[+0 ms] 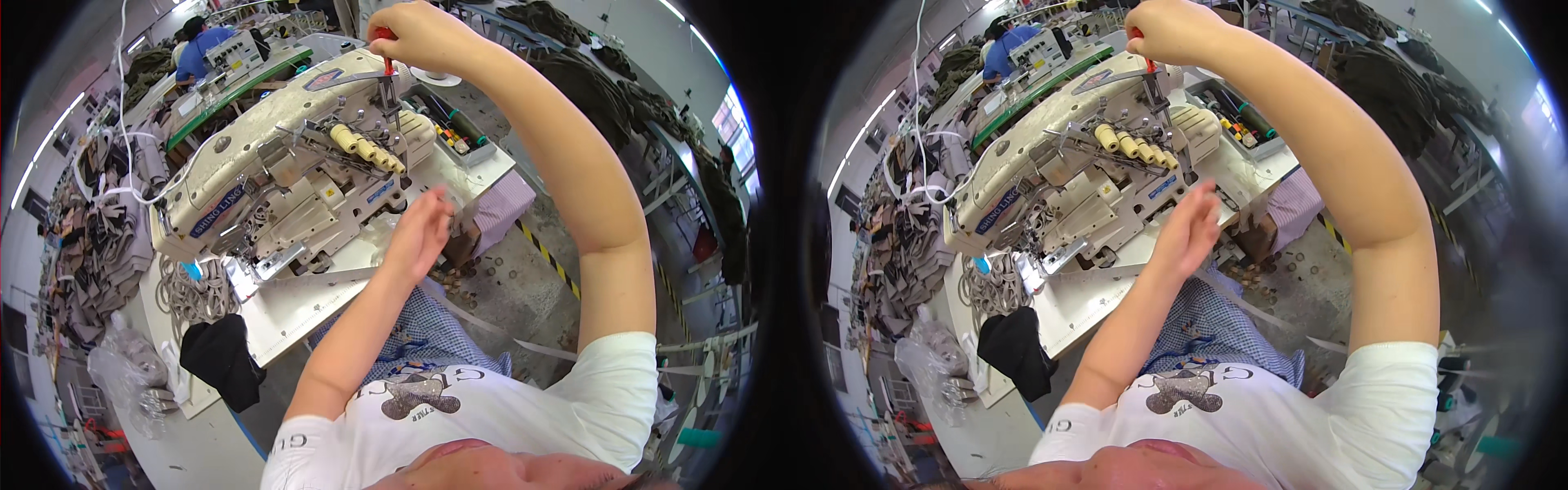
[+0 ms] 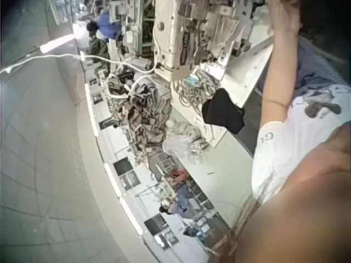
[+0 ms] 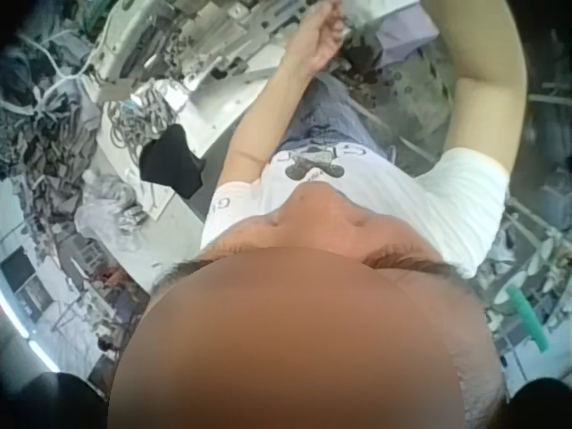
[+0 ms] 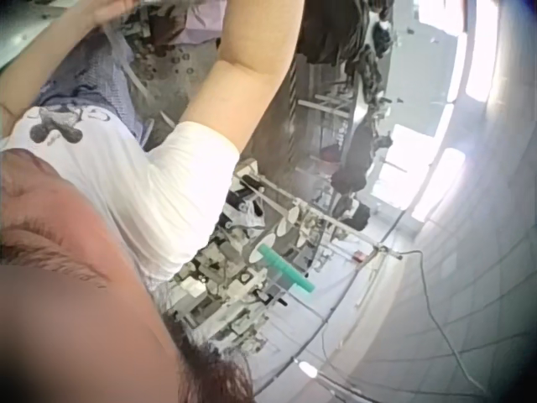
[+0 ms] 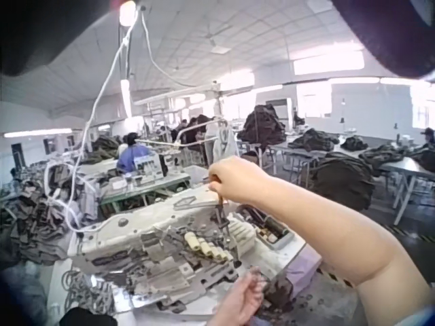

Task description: Threading an industrial overlock sewing machine using tweezers and performing basic setup.

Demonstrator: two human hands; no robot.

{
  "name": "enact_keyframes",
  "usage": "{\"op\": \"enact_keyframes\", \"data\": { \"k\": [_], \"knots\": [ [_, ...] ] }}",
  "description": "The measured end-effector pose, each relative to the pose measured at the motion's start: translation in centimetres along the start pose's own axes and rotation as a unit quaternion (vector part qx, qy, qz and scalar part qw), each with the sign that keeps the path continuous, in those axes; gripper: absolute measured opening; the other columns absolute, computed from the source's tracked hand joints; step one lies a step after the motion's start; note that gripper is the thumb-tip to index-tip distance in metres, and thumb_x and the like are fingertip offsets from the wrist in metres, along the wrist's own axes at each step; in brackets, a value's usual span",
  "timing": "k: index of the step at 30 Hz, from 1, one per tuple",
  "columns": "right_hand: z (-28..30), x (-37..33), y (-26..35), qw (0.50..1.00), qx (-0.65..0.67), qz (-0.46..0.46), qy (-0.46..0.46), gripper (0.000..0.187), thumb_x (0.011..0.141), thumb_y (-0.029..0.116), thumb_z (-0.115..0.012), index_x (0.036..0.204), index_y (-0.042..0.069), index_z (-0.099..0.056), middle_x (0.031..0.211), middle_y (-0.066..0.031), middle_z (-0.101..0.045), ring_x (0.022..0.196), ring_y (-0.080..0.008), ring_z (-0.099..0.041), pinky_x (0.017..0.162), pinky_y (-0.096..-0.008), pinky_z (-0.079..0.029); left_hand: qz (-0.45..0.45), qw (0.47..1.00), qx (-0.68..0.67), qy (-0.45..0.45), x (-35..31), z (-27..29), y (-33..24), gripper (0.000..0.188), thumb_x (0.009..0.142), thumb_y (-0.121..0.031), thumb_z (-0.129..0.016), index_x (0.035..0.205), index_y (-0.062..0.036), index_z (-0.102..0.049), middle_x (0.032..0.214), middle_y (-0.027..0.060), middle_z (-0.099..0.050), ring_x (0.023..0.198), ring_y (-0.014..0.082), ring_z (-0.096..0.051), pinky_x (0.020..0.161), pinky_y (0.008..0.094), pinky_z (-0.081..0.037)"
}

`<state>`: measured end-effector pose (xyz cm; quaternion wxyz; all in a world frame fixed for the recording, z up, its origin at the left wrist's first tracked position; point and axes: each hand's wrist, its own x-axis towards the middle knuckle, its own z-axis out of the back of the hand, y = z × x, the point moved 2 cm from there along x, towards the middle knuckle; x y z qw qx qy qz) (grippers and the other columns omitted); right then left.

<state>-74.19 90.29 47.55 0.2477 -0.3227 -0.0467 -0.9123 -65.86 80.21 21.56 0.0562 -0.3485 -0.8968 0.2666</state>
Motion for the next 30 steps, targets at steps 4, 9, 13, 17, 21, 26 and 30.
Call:
{"op": "enact_keyframes", "data": {
  "k": [4,9,13,17,21,26,30],
  "knots": [
    [-0.7,-0.4,-0.9,0.997,-0.013,0.044,-0.055,0.022,0.084,0.023,-0.062,0.091,0.004,-0.070,0.087,-0.0193,-0.069,0.086,-0.0361,-0.067,0.078,-0.0441,-0.053,-0.020,0.965,-0.260,-0.004,7.5,-4.2,-0.7,0.025,0.096,-0.034,-0.063,0.113,-0.0160,-0.062,0.099,-0.0012,-0.065,0.069,0.0099,-0.055,0.065,0.0227,-0.048],
    [-1.1,0.5,-1.7,0.998,0.031,-0.035,0.051,0.023,0.086,0.023,-0.066,0.102,0.007,-0.069,0.090,-0.0149,-0.070,0.086,-0.0327,-0.068,0.078,-0.0397,-0.052,-0.120,0.918,-0.378,0.007,10.3,-4.7,-1.7,0.022,0.096,-0.035,-0.061,0.105,-0.0150,-0.065,0.095,-0.0022,-0.066,0.071,0.0113,-0.057,0.065,0.0244,-0.050],
    [-1.2,0.7,-1.5,0.997,0.023,-0.043,0.057,0.022,0.085,0.023,-0.066,0.100,0.007,-0.069,0.091,-0.0150,-0.070,0.087,-0.0331,-0.068,0.079,-0.0402,-0.053,-0.153,0.890,-0.428,0.019,11.3,-4.2,-2.4,0.021,0.096,-0.033,-0.061,0.096,-0.0127,-0.066,0.088,-0.0028,-0.066,0.069,0.0121,-0.057,0.063,0.0248,-0.050],
    [-1.2,0.5,-1.5,0.997,0.023,-0.044,0.054,0.022,0.085,0.023,-0.065,0.099,0.007,-0.070,0.091,-0.0149,-0.070,0.088,-0.0332,-0.068,0.079,-0.0406,-0.053,-0.164,0.887,-0.431,-0.012,12.3,-3.2,-2.6,0.020,0.096,-0.032,-0.062,0.093,-0.0118,-0.066,0.082,-0.0056,-0.066,0.064,0.0083,-0.056,0.060,0.0218,-0.049],
    [-0.7,0.5,-1.4,0.997,0.014,-0.046,0.060,0.022,0.085,0.023,-0.066,0.099,0.007,-0.070,0.092,-0.0148,-0.070,0.089,-0.0330,-0.067,0.080,-0.0407,-0.053,-0.180,0.891,-0.415,-0.035,12.7,-3.3,-2.6,0.018,0.096,-0.028,-0.062,0.091,-0.0113,-0.066,0.081,-0.0058,-0.067,0.060,0.0068,-0.055,0.056,0.0197,-0.048],
    [1.6,2.2,-1.1,0.999,-0.007,-0.035,0.008,0.022,0.085,0.020,-0.061,0.100,0.007,-0.070,0.095,-0.0159,-0.070,0.090,-0.0341,-0.067,0.081,-0.0415,-0.052,-0.161,0.893,-0.412,-0.085,13.1,-2.6,-0.9,0.013,0.097,-0.021,-0.061,0.090,-0.0110,-0.066,0.080,-0.0046,-0.066,0.060,0.0059,-0.055,0.054,0.0192,-0.047],
    [4.7,2.8,-1.0,0.998,-0.021,-0.034,-0.053,0.021,0.085,0.019,-0.060,0.098,0.004,-0.068,0.091,-0.0169,-0.070,0.085,-0.0329,-0.067,0.076,-0.0414,-0.053,-0.087,0.931,-0.329,-0.131,12.8,-0.8,3.4,0.008,0.095,-0.014,-0.061,0.090,-0.0104,-0.066,0.079,-0.0022,-0.066,0.060,0.0055,-0.055,0.051,0.0196,-0.047]
  ]
}}
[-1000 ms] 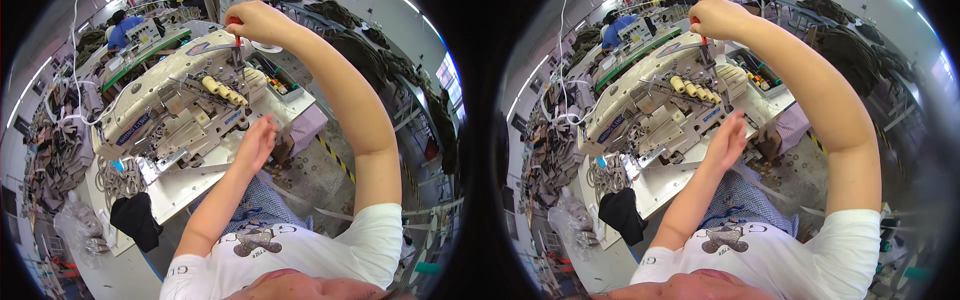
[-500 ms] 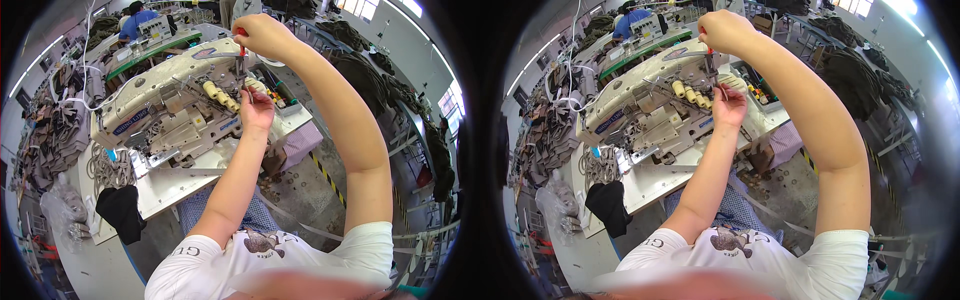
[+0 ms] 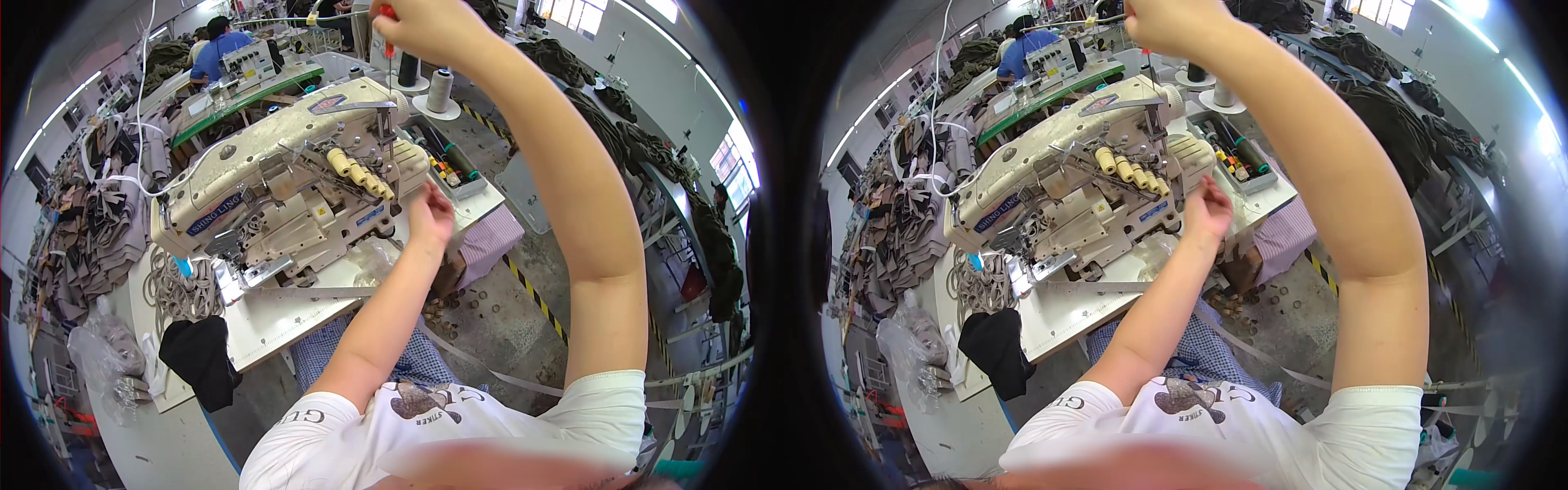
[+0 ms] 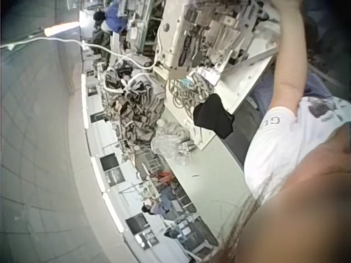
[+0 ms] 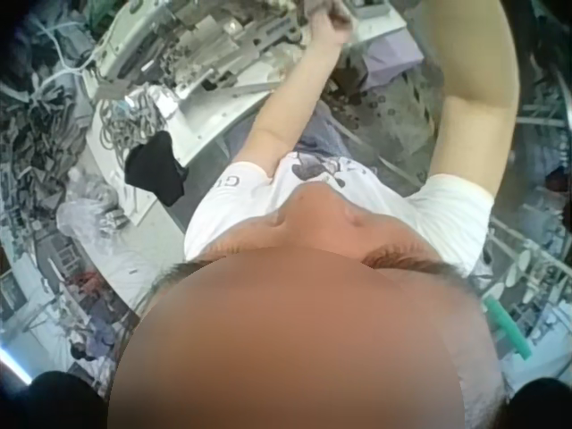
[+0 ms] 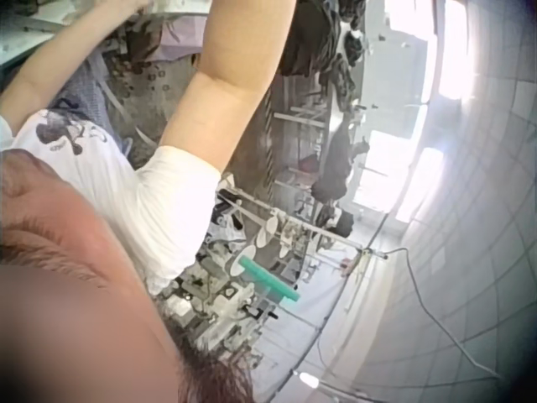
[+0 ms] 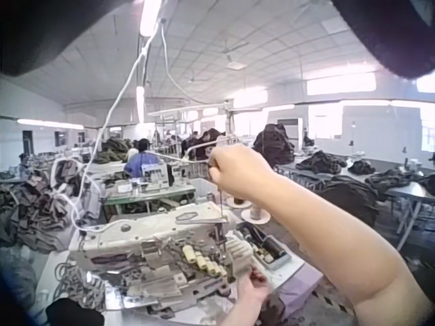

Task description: Threading an industrial overlock sewing machine using tweezers and performing basic setup.

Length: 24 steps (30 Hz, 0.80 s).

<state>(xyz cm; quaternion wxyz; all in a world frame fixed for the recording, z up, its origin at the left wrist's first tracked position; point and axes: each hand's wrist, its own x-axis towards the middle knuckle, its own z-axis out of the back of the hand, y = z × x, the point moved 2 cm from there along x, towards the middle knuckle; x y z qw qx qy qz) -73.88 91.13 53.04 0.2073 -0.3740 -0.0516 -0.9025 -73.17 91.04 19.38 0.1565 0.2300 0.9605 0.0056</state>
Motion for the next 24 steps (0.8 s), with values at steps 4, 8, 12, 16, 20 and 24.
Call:
{"op": "enact_keyframes", "data": {
  "k": [4,8,12,16,20,24],
  "knots": [
    [2.4,0.4,-0.2,0.996,-0.009,0.007,-0.083,0.020,0.084,0.017,-0.059,0.095,0.000,-0.065,0.086,-0.0182,-0.069,0.078,-0.0313,-0.068,0.071,-0.0413,-0.054,0.054,0.880,0.463,0.089,-2.3,7.4,4.0,0.014,0.094,-0.017,-0.058,0.087,-0.0081,-0.065,0.074,0.0008,-0.064,0.059,0.0105,-0.057,0.053,0.0257,-0.047],
    [-1.4,-1.8,-5.3,0.995,0.044,-0.064,-0.056,0.024,0.086,0.020,-0.056,0.100,0.006,-0.069,0.095,-0.0156,-0.070,0.089,-0.0331,-0.067,0.081,-0.0416,-0.052,0.093,0.309,0.906,0.274,-9.0,12.3,6.9,0.026,0.089,-0.022,-0.064,0.110,-0.0072,-0.065,0.080,0.0090,-0.067,0.070,0.0286,-0.066,0.063,0.0414,-0.051],
    [-6.2,-2.6,-6.1,0.979,0.145,-0.141,-0.021,0.027,0.086,0.022,-0.053,0.098,0.005,-0.069,0.095,-0.0152,-0.070,0.088,-0.0316,-0.067,0.081,-0.0401,-0.052,-0.085,0.259,0.901,0.337,-12.9,14.6,3.9,0.027,0.087,-0.021,-0.068,0.109,-0.0059,-0.067,0.092,0.0113,-0.068,0.086,0.0324,-0.067,0.075,0.0435,-0.052],
    [-10.3,-2.8,-6.7,0.965,0.167,-0.203,0.012,0.029,0.085,0.029,-0.058,0.093,0.003,-0.070,0.087,-0.0144,-0.070,0.083,-0.0283,-0.067,0.078,-0.0381,-0.051,-0.128,0.315,0.859,0.383,-14.3,11.8,1.0,0.023,0.087,-0.019,-0.068,0.104,-0.0043,-0.069,0.099,0.0120,-0.068,0.094,0.0308,-0.066,0.081,0.0406,-0.052],
    [-12.3,-3.3,-6.1,0.941,0.198,-0.253,0.108,0.033,0.078,0.037,-0.069,0.085,0.005,-0.073,0.087,-0.0157,-0.072,0.084,-0.0294,-0.070,0.077,-0.0405,-0.054,-0.056,0.367,0.859,0.354,-16.9,6.0,-1.9,0.020,0.089,-0.017,-0.066,0.104,-0.0037,-0.069,0.098,0.0112,-0.068,0.092,0.0269,-0.066,0.081,0.0364,-0.052],
    [-12.5,-3.2,-6.0,0.892,0.321,-0.300,0.104,0.027,0.080,0.030,-0.075,0.079,0.004,-0.069,0.069,-0.0037,-0.061,0.059,-0.0124,-0.054,0.053,-0.0297,-0.043,-0.055,0.428,0.848,0.308,-18.9,2.4,-4.6,0.019,0.091,-0.016,-0.064,0.104,-0.0033,-0.069,0.094,0.0099,-0.068,0.088,0.0218,-0.065,0.079,0.0320,-0.051]
  ]
}}
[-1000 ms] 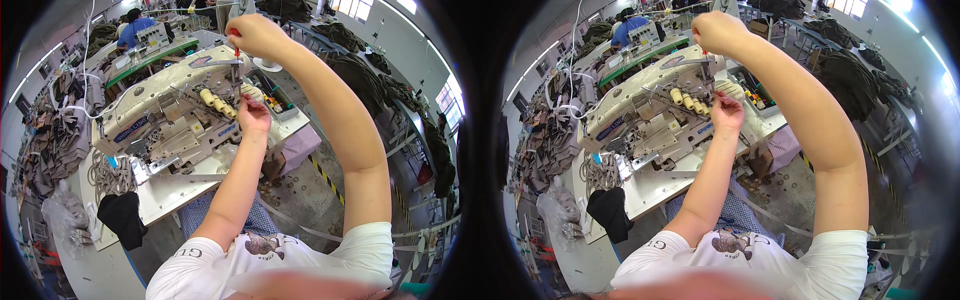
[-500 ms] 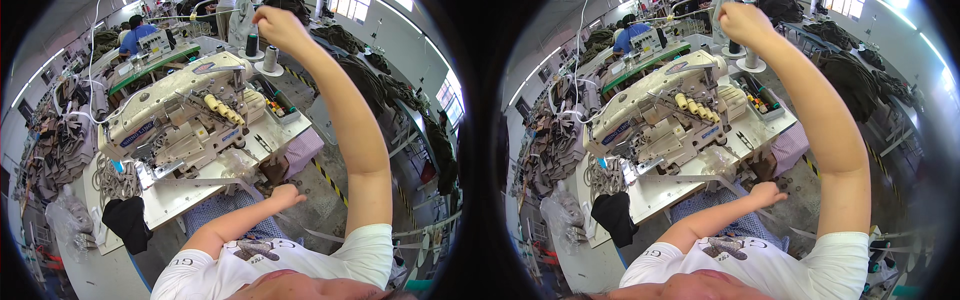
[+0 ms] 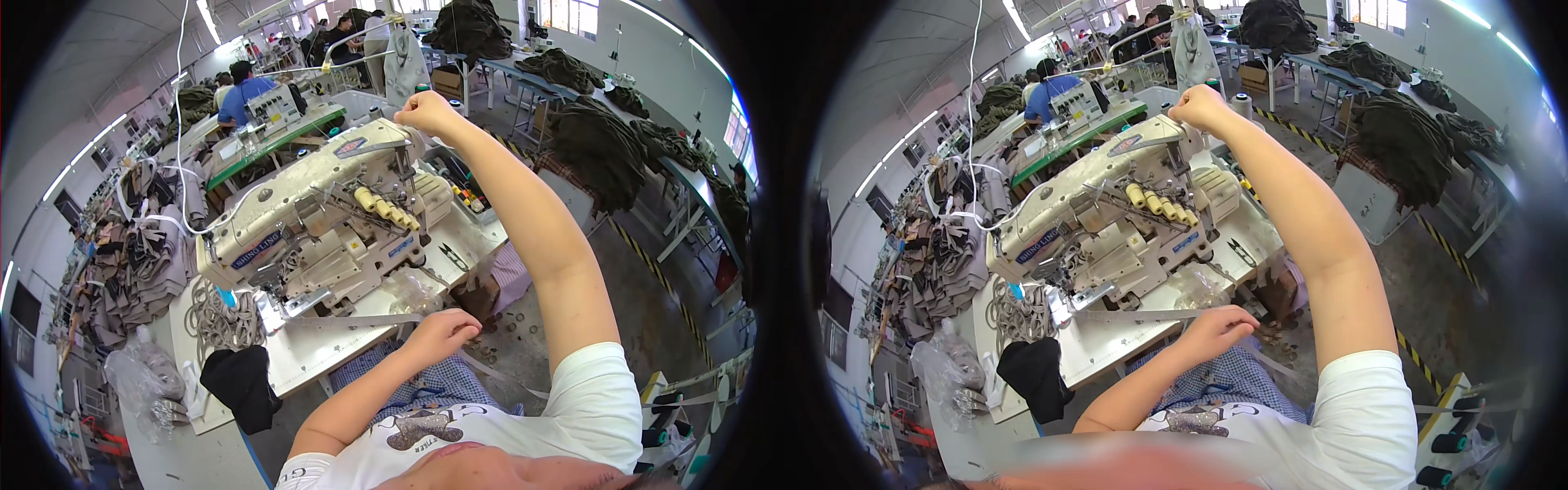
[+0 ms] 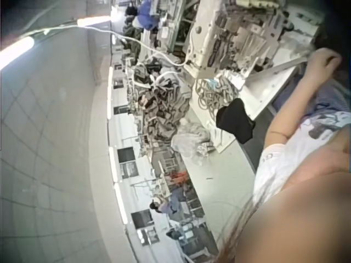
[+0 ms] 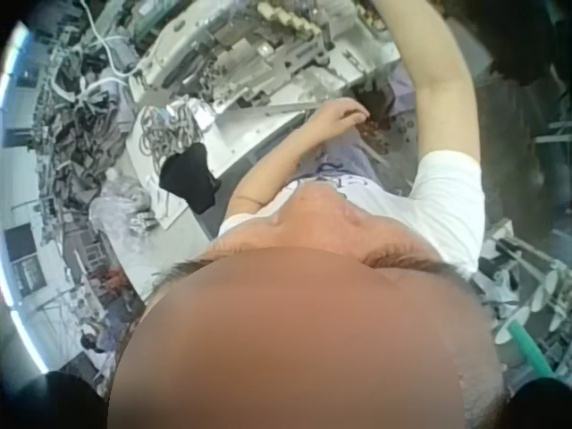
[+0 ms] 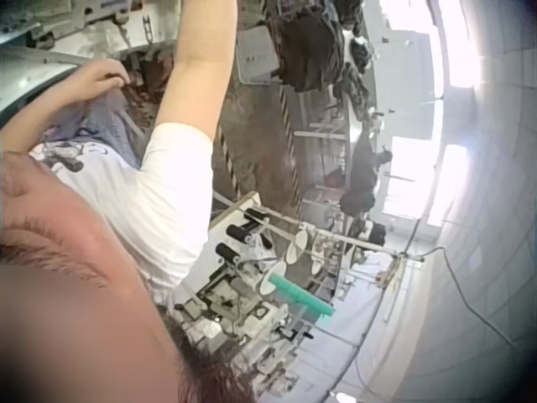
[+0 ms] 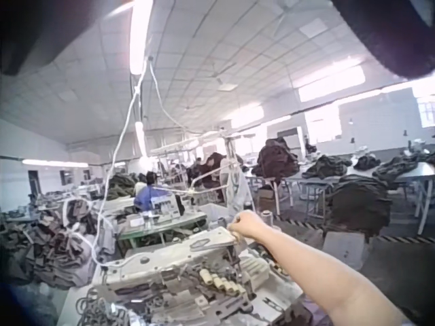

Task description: Threading an industrial overlock sewing machine using tweezers and performing basic setup.

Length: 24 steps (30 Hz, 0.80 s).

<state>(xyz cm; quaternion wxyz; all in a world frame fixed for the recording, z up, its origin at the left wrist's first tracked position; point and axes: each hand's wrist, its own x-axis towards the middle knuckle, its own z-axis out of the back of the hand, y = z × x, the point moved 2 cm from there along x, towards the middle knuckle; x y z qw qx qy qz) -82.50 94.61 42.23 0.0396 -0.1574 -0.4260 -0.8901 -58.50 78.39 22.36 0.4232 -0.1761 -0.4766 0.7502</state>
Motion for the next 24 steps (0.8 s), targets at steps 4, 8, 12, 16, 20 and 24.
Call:
{"op": "enact_keyframes", "data": {
  "k": [4,8,12,16,20,24],
  "knots": [
    [0.5,-0.6,0.4,0.998,0.050,0.029,-0.017,0.022,0.080,0.025,-0.076,0.078,0.005,-0.068,0.068,0.0004,-0.058,0.055,-0.0085,-0.047,0.047,-0.0264,-0.036,0.004,0.998,-0.024,-0.062,-0.7,3.1,-0.9,0.018,0.092,-0.015,-0.063,0.104,-0.0030,-0.070,0.092,0.0085,-0.068,0.086,0.0178,-0.064,0.077,0.0292,-0.050],
    [1.0,-2.6,2.5,0.997,0.077,0.032,0.003,0.022,0.081,0.025,-0.075,0.080,0.004,-0.068,0.069,0.0006,-0.058,0.058,-0.0092,-0.047,0.051,-0.0272,-0.039,-0.031,0.988,-0.040,-0.148,-0.7,6.0,-1.7,0.018,0.094,-0.014,-0.062,0.104,-0.0028,-0.070,0.093,0.0068,-0.068,0.085,0.0151,-0.064,0.076,0.0271,-0.049],
    [1.4,-3.6,2.7,0.994,0.083,0.075,-0.008,0.023,0.083,0.025,-0.075,0.081,0.003,-0.068,0.072,0.0006,-0.059,0.063,-0.0085,-0.049,0.057,-0.0263,-0.040,-0.060,0.973,-0.046,-0.218,-0.3,8.5,-3.1,0.018,0.096,-0.014,-0.060,0.104,-0.0026,-0.070,0.096,0.0057,-0.068,0.086,0.0127,-0.063,0.075,0.0257,-0.048],
    [1.3,-4.2,2.6,0.991,0.099,0.088,-0.022,0.024,0.084,0.024,-0.074,0.082,0.002,-0.068,0.074,-0.0008,-0.061,0.068,-0.0090,-0.052,0.064,-0.0267,-0.043,-0.066,0.965,-0.062,-0.244,-0.4,9.0,-2.9,0.018,0.097,-0.015,-0.059,0.104,-0.0025,-0.071,0.099,0.0055,-0.067,0.086,0.0116,-0.063,0.074,0.0248,-0.048],
    [0.9,-4.0,2.3,0.991,0.058,0.105,-0.062,0.023,0.083,0.024,-0.074,0.085,0.001,-0.070,0.075,-0.0025,-0.063,0.069,-0.0104,-0.055,0.068,-0.0279,-0.046,-0.057,0.966,-0.061,-0.245,-0.9,8.4,-2.7,0.019,0.098,-0.016,-0.059,0.103,-0.0027,-0.071,0.099,0.0054,-0.068,0.085,0.0119,-0.063,0.073,0.0245,-0.047],
    [0.8,-4.1,1.9,0.991,0.043,0.106,-0.077,0.024,0.082,0.024,-0.074,0.086,0.000,-0.070,0.076,-0.0041,-0.064,0.071,-0.0114,-0.057,0.070,-0.0291,-0.047,-0.052,0.968,-0.056,-0.239,-1.2,7.7,-2.3,0.020,0.098,-0.018,-0.059,0.103,-0.0030,-0.071,0.099,0.0055,-0.068,0.084,0.0124,-0.063,0.073,0.0243,-0.047]
  ]
}}
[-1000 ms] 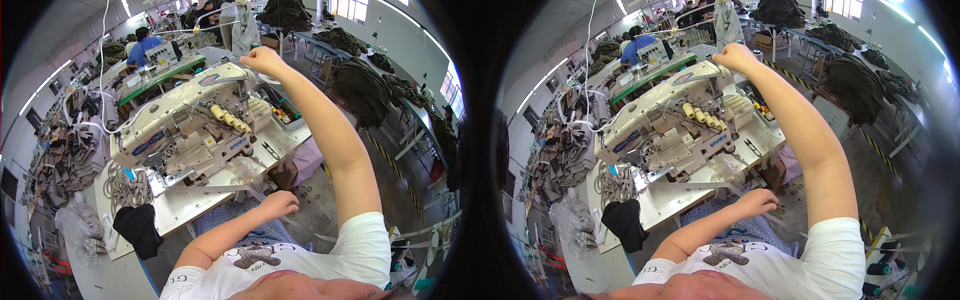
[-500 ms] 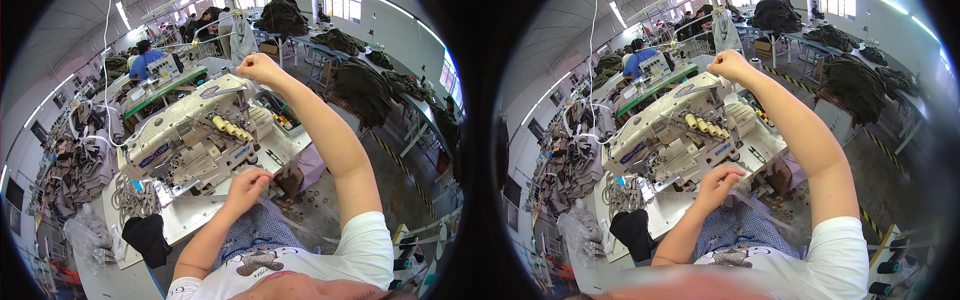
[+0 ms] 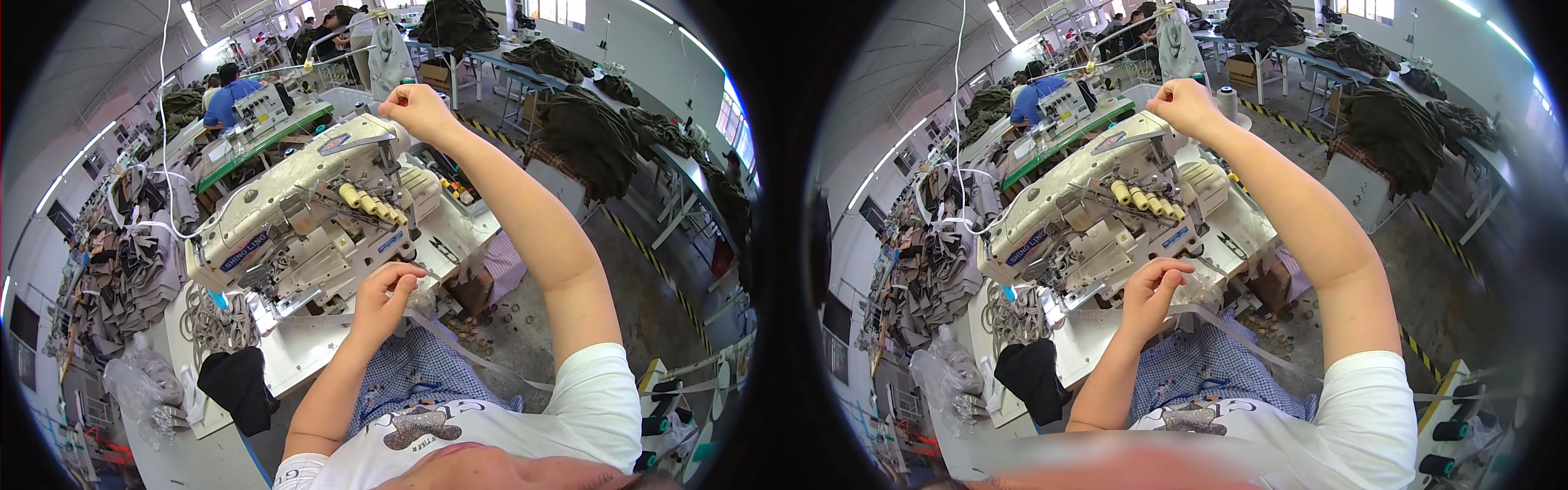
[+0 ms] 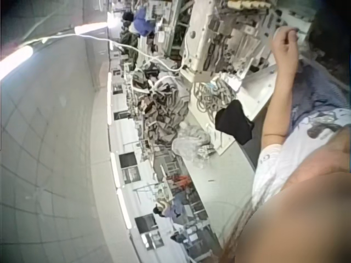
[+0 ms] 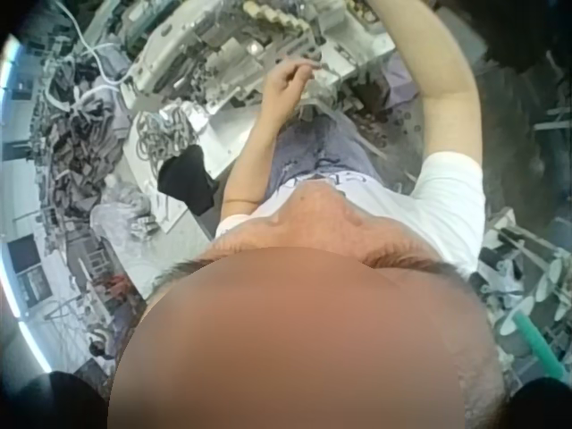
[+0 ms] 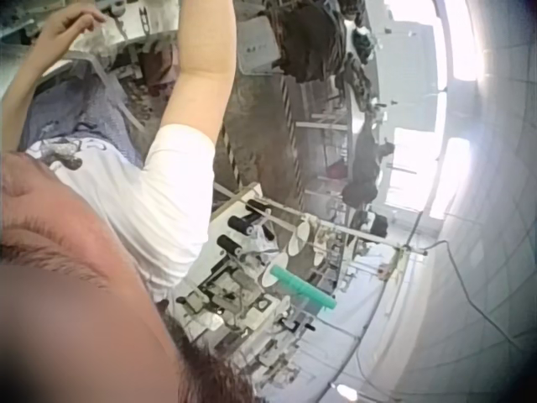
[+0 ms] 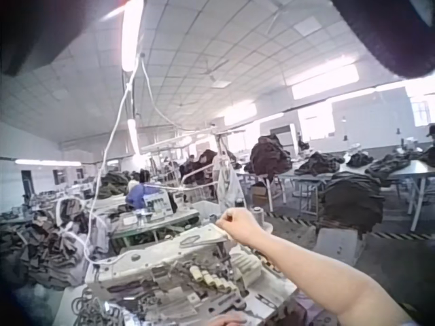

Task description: Threading an industrial overlock sewing machine using tweezers and performing basic setup.

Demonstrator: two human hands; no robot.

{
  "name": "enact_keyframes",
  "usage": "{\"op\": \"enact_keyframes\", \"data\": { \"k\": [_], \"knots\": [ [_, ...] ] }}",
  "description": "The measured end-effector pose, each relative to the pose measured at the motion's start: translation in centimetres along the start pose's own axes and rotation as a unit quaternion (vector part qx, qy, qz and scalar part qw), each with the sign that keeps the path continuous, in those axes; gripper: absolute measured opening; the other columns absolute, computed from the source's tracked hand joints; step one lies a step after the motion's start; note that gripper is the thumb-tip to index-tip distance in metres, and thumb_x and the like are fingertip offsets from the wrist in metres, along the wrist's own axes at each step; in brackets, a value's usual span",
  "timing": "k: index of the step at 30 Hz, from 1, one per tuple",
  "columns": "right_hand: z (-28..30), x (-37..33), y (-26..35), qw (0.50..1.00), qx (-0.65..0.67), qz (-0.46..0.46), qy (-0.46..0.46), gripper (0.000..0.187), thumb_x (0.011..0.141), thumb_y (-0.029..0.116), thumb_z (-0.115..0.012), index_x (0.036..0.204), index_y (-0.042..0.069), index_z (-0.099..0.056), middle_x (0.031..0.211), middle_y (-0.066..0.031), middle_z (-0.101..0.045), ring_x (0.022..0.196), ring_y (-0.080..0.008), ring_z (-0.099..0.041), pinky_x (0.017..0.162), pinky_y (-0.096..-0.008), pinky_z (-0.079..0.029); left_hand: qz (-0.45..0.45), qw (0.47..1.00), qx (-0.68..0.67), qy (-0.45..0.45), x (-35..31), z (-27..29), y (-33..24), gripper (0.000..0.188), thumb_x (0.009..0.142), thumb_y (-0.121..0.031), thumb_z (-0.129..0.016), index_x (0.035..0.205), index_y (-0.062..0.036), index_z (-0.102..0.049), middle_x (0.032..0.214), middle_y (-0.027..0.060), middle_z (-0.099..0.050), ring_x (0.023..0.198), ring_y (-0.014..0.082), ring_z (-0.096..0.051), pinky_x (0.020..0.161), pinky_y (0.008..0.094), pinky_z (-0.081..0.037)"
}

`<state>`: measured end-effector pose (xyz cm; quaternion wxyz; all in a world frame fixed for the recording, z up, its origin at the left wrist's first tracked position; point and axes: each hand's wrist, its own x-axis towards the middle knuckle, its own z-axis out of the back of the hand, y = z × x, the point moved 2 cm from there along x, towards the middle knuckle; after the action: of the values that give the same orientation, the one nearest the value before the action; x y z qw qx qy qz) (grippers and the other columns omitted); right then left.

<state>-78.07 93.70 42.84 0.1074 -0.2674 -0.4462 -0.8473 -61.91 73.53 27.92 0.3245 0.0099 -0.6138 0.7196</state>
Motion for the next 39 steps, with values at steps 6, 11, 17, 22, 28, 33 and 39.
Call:
{"op": "enact_keyframes", "data": {
  "k": [6,11,17,22,28,33,39],
  "knots": [
    [-0.1,-0.4,0.4,1.000,-0.009,0.011,-0.012,0.024,0.082,0.025,-0.073,0.086,0.001,-0.071,0.075,-0.0054,-0.064,0.070,-0.0131,-0.057,0.069,-0.0298,-0.047,0.010,1.000,-0.002,-0.001,-0.7,-0.1,0.9,0.020,0.098,-0.018,-0.059,0.103,-0.0033,-0.071,0.097,0.0058,-0.069,0.083,0.0128,-0.064,0.072,0.0245,-0.048],
    [0.0,-0.5,0.2,0.999,-0.018,0.023,-0.022,0.024,0.081,0.025,-0.073,0.087,0.001,-0.071,0.074,-0.0071,-0.064,0.070,-0.0154,-0.059,0.068,-0.0310,-0.047,0.012,1.000,0.003,-0.004,-1.2,0.0,1.7,0.020,0.098,-0.018,-0.059,0.103,-0.0028,-0.071,0.098,0.0064,-0.069,0.083,0.0129,-0.064,0.073,0.0248,-0.048],
    [0.1,-0.8,0.3,0.999,-0.028,0.017,-0.032,0.024,0.081,0.025,-0.072,0.087,0.002,-0.071,0.075,-0.0086,-0.066,0.070,-0.0170,-0.060,0.069,-0.0319,-0.048,0.008,0.999,0.031,-0.027,-2.7,0.6,2.4,0.020,0.098,-0.017,-0.058,0.101,-0.0016,-0.070,0.098,0.0070,-0.069,0.082,0.0130,-0.064,0.073,0.0250,-0.048],
    [0.6,-1.0,0.3,0.999,-0.036,0.013,-0.030,0.023,0.081,0.025,-0.072,0.087,0.002,-0.071,0.075,-0.0095,-0.066,0.070,-0.0183,-0.062,0.069,-0.0327,-0.049,0.022,0.997,0.038,-0.066,-4.8,2.1,2.9,0.021,0.098,-0.018,-0.059,0.099,-0.0004,-0.070,0.097,0.0070,-0.068,0.081,0.0129,-0.062,0.072,0.0249,-0.048],
    [1.0,-1.1,0.7,0.999,-0.037,-0.002,-0.034,0.023,0.081,0.025,-0.072,0.087,0.002,-0.071,0.076,-0.0100,-0.067,0.071,-0.0190,-0.063,0.069,-0.0332,-0.049,0.029,0.990,0.065,-0.124,-7.0,4.1,3.9,0.024,0.098,-0.021,-0.059,0.097,0.0005,-0.069,0.096,0.0072,-0.067,0.079,0.0134,-0.061,0.072,0.0251,-0.048],
    [0.8,-0.8,0.4,0.998,-0.044,0.017,-0.041,0.024,0.081,0.025,-0.073,0.087,0.002,-0.071,0.076,-0.0102,-0.067,0.071,-0.0188,-0.063,0.068,-0.0332,-0.050,0.008,0.980,0.101,-0.172,-8.8,5.3,4.9,0.027,0.099,-0.024,-0.059,0.096,0.0005,-0.069,0.094,0.0075,-0.066,0.079,0.0140,-0.060,0.072,0.0255,-0.047],
    [0.3,-0.7,0.3,0.999,-0.024,0.025,-0.041,0.025,0.081,0.025,-0.073,0.086,0.001,-0.071,0.076,-0.0095,-0.067,0.070,-0.0180,-0.062,0.067,-0.0325,-0.049,-0.015,0.949,0.199,-0.246,-11.3,7.5,6.4,0.028,0.098,-0.024,-0.058,0.091,0.0006,-0.069,0.088,0.0096,-0.067,0.076,0.0168,-0.062,0.070,0.0278,-0.048]
  ]
}}
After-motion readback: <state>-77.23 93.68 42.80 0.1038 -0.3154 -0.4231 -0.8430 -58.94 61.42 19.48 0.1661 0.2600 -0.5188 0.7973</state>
